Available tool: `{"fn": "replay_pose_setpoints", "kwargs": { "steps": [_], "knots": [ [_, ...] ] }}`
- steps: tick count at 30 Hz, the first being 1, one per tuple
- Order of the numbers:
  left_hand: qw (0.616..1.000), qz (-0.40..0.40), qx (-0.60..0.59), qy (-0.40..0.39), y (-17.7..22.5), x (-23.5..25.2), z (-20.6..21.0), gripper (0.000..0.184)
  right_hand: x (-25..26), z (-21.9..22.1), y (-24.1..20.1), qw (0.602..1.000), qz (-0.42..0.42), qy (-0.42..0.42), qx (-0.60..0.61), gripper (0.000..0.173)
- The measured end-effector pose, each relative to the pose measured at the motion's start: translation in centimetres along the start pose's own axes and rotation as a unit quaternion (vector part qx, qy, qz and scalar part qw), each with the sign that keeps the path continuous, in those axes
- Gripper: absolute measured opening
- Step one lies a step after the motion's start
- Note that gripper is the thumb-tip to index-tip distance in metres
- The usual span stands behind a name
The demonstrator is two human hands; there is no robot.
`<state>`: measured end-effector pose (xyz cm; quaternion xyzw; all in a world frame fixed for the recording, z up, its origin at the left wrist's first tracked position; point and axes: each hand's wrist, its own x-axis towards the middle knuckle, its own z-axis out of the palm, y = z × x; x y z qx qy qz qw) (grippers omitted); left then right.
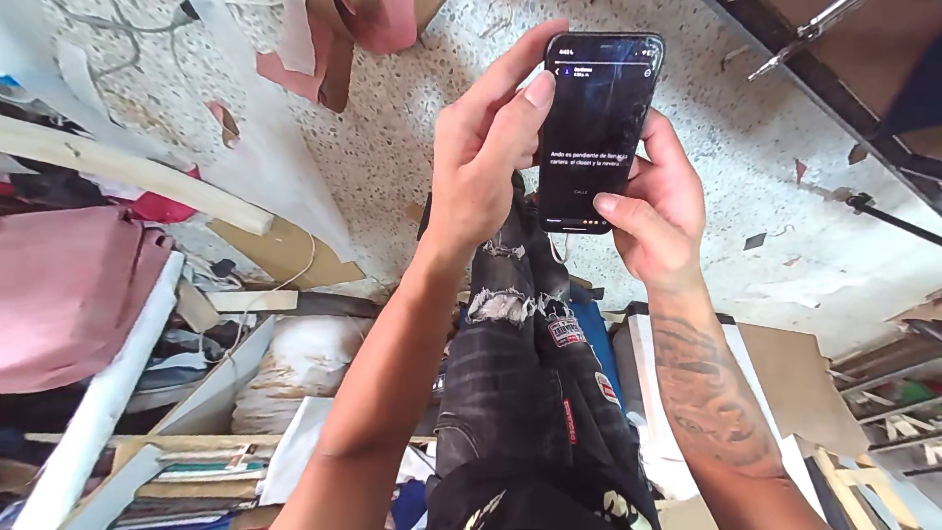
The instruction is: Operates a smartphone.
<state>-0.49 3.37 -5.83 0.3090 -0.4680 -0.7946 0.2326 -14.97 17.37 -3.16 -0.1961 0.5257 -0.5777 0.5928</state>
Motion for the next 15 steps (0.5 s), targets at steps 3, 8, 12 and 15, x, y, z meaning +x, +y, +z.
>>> {"fn": "replay_pose_setpoints", "kwargs": {
  "steps": [3,8,12,15],
  "knots": [
    [1.000,0.003,-0.012,0.000,-0.07,-0.05,-0.20,0.043,-0.03,0.17,-0.03,1.000,-0.003,-0.006,0.002,0.063],
    [1.000,0.006,-0.021,0.006,-0.05,-0.31,-0.57,0.041,-0.01,0.57,-0.23,1.000,0.005,-0.012,0.000,0.065],
    [1.000,0.005,-0.025,0.010,-0.11,-0.46,-0.83,0.035,-0.06,0.72,-0.29,1.000,0.003,-0.016,-0.008,0.064],
    [1.000,0.004,-0.016,0.011,-0.17,-0.47,-1.01,0.032,-0.06,0.76,-0.27,1.000,0.001,-0.017,-0.005,0.065]
  ]
}}
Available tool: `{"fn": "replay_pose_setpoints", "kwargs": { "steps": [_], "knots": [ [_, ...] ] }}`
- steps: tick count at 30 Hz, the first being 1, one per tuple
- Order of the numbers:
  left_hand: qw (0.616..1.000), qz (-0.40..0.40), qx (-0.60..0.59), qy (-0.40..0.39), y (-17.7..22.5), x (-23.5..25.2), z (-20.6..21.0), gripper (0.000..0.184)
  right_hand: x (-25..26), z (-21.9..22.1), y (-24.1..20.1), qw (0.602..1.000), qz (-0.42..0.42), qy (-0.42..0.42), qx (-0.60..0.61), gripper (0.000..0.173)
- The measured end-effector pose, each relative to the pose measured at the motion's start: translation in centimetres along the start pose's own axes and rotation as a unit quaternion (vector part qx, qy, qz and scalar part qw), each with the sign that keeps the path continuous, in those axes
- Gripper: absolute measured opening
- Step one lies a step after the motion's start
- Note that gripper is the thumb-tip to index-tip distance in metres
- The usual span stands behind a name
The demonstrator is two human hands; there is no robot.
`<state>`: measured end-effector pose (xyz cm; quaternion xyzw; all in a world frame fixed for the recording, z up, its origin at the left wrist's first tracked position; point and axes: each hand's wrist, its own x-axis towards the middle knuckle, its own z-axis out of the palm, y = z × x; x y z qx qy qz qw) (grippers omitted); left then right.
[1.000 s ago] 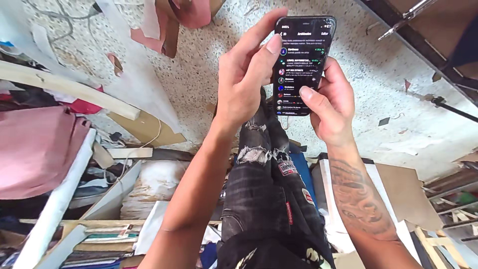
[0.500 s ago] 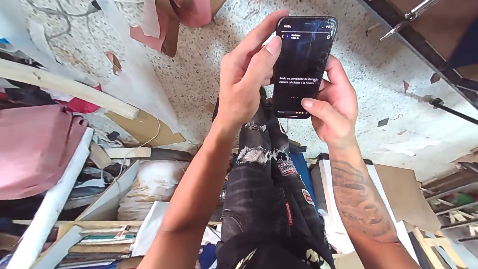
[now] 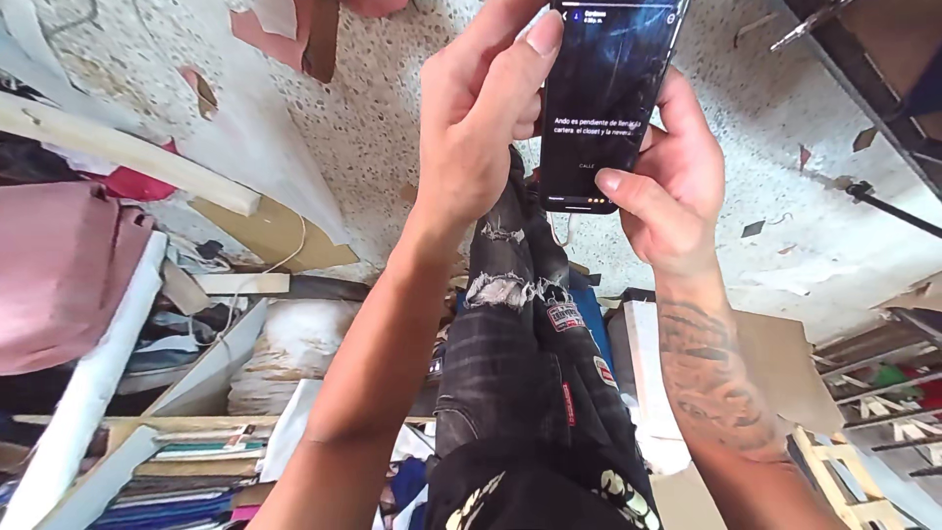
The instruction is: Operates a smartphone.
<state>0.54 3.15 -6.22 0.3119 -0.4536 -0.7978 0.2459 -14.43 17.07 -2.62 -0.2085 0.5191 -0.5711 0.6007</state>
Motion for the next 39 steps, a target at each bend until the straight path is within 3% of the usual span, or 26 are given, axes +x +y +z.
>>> {"fn": "replay_pose_setpoints", "kwargs": {
  "steps": [39],
  "knots": [
    [0.999,-0.020,-0.015,0.019,-0.4,0.5,0.7,0.024,-0.4,-0.6,-0.3,1.000,0.002,0.007,-0.001,0.065]
  ]
}}
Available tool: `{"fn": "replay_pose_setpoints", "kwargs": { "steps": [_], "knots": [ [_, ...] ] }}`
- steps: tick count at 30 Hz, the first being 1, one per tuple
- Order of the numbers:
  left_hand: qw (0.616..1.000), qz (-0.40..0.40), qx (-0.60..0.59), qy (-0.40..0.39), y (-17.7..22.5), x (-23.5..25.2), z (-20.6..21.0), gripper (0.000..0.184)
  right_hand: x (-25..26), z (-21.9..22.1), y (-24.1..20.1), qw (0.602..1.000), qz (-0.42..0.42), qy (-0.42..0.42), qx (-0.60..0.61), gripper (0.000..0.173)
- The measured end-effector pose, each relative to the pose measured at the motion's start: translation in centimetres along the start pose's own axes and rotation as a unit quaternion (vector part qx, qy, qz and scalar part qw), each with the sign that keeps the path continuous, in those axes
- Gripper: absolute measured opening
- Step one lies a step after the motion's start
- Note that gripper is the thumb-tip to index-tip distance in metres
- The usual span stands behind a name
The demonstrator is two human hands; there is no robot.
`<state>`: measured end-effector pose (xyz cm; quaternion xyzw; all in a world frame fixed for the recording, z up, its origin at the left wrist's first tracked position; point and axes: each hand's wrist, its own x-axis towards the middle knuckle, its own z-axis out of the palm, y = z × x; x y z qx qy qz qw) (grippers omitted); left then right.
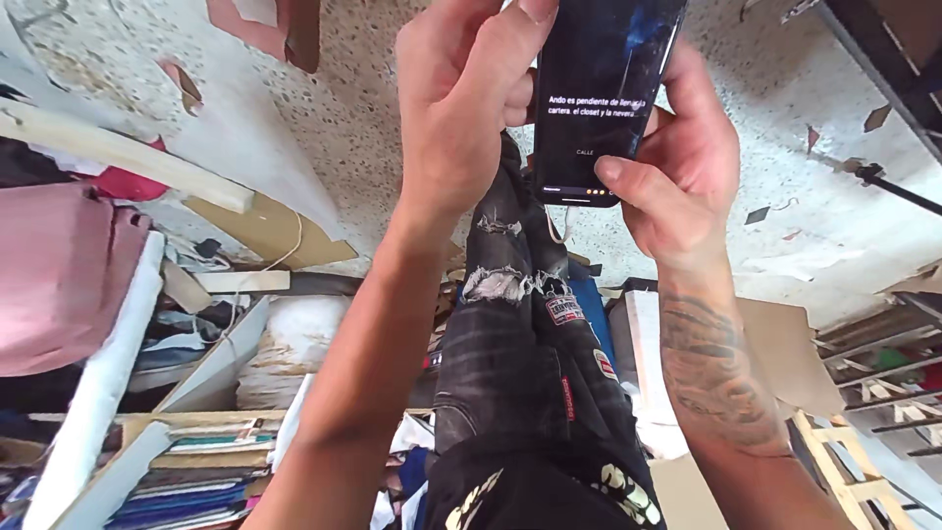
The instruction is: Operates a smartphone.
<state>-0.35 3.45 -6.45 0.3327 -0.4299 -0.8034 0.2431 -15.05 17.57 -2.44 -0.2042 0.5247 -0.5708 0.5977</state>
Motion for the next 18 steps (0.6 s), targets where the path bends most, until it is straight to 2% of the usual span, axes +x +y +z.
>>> {"fn": "replay_pose_setpoints", "kwargs": {
  "steps": [13,18],
  "knots": [
    [1.000,0.005,-0.008,0.000,-0.11,-0.05,-0.18,0.024,0.12,-0.04,0.20,1.000,-0.003,-0.015,0.010,0.067],
    [1.000,0.004,0.000,-0.001,0.01,0.00,-0.29,0.025,0.15,-0.18,0.17,1.000,0.003,-0.022,0.012,0.074]
  ]
}}
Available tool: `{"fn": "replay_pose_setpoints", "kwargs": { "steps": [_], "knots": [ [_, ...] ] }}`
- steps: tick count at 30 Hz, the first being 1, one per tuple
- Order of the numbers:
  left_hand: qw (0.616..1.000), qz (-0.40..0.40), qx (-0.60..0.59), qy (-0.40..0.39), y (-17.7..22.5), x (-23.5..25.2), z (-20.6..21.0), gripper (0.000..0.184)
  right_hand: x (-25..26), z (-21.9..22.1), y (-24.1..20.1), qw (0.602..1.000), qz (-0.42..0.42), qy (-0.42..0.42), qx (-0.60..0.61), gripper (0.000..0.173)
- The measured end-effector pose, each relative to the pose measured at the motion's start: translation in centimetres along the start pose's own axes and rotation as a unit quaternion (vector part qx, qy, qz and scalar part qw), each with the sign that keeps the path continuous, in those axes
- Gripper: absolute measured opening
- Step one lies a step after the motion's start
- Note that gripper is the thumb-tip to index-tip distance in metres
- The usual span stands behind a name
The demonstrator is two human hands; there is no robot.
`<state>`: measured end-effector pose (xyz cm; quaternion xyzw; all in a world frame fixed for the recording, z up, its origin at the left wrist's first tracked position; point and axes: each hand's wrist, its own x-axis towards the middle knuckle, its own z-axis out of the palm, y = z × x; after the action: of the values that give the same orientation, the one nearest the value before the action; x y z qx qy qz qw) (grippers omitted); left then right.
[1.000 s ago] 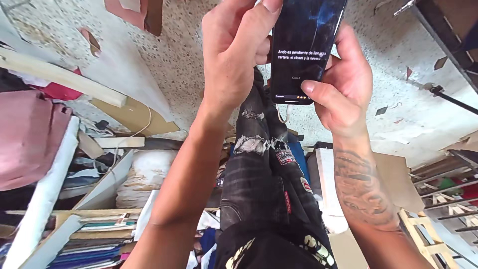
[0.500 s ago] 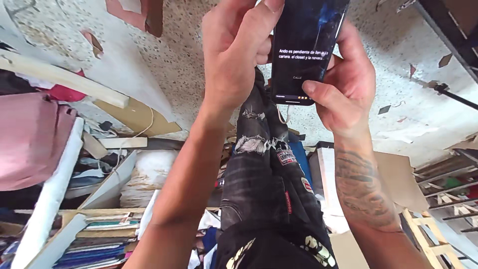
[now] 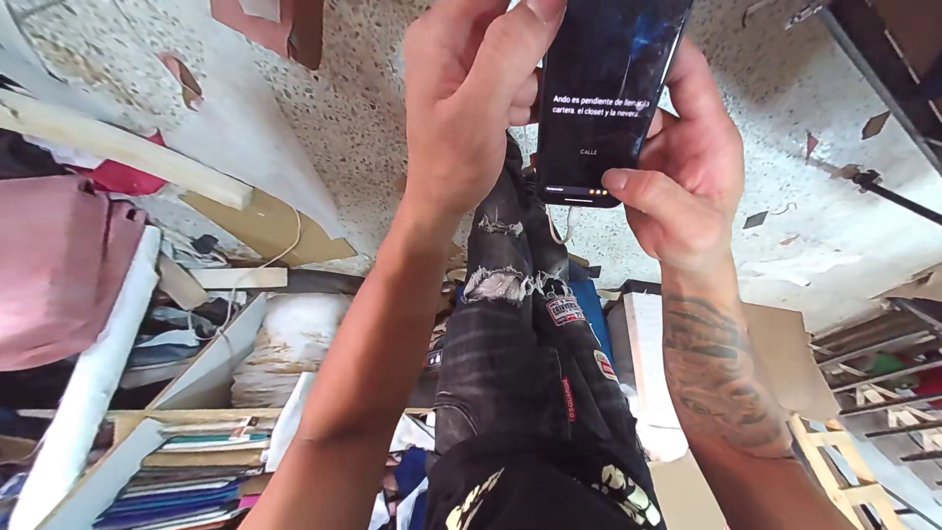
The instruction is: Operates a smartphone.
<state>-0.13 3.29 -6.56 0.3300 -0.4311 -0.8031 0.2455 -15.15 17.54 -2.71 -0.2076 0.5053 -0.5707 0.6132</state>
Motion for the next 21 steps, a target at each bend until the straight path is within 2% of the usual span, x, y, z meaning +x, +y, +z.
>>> {"fn": "replay_pose_setpoints", "kwargs": {
  "steps": [11,17,21],
  "knots": [
    [1.000,-0.002,0.013,0.003,0.2,0.3,0.2,0.022,0.4,-1.0,0.3,0.999,-0.007,-0.019,0.039,0.081],
    [1.000,-0.003,0.010,0.004,0.2,0.5,0.2,0.021,0.3,-1.4,0.3,0.998,-0.006,-0.036,0.050,0.094],
    [1.000,-0.007,0.004,-0.002,0.0,0.5,0.4,0.021,0.2,-1.6,0.3,0.998,-0.004,-0.033,0.044,0.096]
  ]
}}
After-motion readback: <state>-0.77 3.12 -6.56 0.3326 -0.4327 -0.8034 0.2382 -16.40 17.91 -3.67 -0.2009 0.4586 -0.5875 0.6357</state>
